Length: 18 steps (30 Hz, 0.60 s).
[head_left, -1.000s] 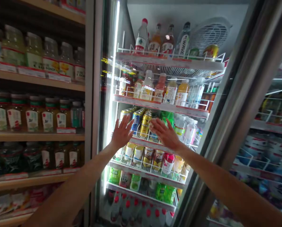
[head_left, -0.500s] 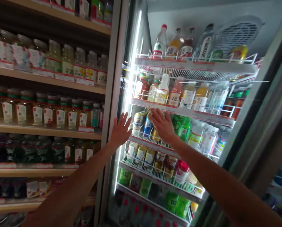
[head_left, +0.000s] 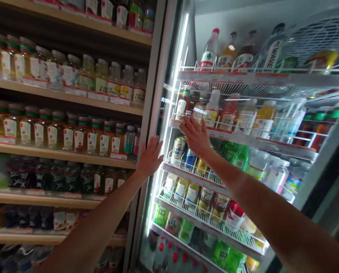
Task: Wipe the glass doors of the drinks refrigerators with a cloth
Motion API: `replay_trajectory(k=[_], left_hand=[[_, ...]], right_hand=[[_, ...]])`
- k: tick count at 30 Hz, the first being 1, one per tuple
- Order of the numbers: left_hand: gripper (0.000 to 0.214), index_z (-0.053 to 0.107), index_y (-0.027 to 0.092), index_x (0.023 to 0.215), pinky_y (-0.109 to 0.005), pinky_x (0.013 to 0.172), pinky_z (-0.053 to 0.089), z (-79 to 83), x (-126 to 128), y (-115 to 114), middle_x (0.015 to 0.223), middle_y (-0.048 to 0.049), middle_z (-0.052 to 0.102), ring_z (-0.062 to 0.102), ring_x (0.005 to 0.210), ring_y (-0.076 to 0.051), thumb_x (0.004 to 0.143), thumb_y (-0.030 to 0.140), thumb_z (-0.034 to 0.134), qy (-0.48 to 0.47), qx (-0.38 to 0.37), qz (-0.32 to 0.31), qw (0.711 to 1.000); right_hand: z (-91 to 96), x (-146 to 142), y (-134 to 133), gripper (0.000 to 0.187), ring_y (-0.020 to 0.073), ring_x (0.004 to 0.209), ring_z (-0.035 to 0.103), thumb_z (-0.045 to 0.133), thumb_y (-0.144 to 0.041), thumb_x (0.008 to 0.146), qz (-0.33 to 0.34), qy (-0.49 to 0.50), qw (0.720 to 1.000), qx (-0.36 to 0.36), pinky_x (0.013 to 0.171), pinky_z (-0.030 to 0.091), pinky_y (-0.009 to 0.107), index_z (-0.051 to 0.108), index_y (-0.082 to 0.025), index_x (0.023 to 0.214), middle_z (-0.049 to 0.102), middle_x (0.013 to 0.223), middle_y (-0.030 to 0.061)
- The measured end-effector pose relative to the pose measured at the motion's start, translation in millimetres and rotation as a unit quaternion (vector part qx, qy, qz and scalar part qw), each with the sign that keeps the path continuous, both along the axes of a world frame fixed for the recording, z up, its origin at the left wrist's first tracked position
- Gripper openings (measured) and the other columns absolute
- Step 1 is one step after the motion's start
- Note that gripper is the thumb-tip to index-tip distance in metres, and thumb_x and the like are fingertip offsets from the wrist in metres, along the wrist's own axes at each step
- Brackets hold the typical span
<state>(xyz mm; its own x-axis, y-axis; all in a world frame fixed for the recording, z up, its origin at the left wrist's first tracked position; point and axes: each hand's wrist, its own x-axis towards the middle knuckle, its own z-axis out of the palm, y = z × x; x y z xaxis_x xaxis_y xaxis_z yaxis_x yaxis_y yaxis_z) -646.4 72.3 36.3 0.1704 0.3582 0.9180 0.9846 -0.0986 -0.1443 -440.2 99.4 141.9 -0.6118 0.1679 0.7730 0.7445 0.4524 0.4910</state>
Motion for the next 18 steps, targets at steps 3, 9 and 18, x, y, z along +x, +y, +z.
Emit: replay_trajectory(k=[3,9,18], left_hand=[[0.057,0.026,0.019,0.140,-0.050,0.111,0.015,-4.6,-8.5,-1.7,0.148,-0.0131,0.024,0.018,0.139,-0.024,0.087,0.031,0.043,-0.001,-0.004,0.002,1.000],[0.055,0.030,0.018,0.139,-0.049,0.112,0.014,-11.7,-35.8,-7.0,0.148,-0.0130,0.026,0.018,0.139,-0.025,0.087,0.031,0.042,-0.008,-0.014,0.006,1.000],[0.056,0.028,0.018,0.140,-0.050,0.112,0.015,-6.9,-43.9,-8.2,0.148,-0.0137,0.024,0.017,0.139,-0.026,0.086,0.029,0.043,-0.016,-0.008,0.003,1.000]], right_hand=[[-26.8,-20.7,-0.6,0.046,0.0273,0.135,0.024,0.039,-0.012,0.085,0.023,-0.046,0.999,-0.012,0.109,0.018,0.056,0.042,-0.019,0.131,0.032,0.147,0.0067],[-72.6,-41.8,-2.8,0.042,0.0230,0.131,0.033,0.041,-0.011,0.084,0.070,-0.151,0.985,-0.037,0.109,0.026,0.050,0.047,-0.019,0.125,0.040,0.142,0.0043],[-84.5,-45.1,1.8,0.041,0.0232,0.132,0.031,0.047,-0.013,0.082,0.078,-0.181,0.980,-0.030,0.111,0.020,0.051,0.049,-0.020,0.123,0.039,0.143,0.0053]])
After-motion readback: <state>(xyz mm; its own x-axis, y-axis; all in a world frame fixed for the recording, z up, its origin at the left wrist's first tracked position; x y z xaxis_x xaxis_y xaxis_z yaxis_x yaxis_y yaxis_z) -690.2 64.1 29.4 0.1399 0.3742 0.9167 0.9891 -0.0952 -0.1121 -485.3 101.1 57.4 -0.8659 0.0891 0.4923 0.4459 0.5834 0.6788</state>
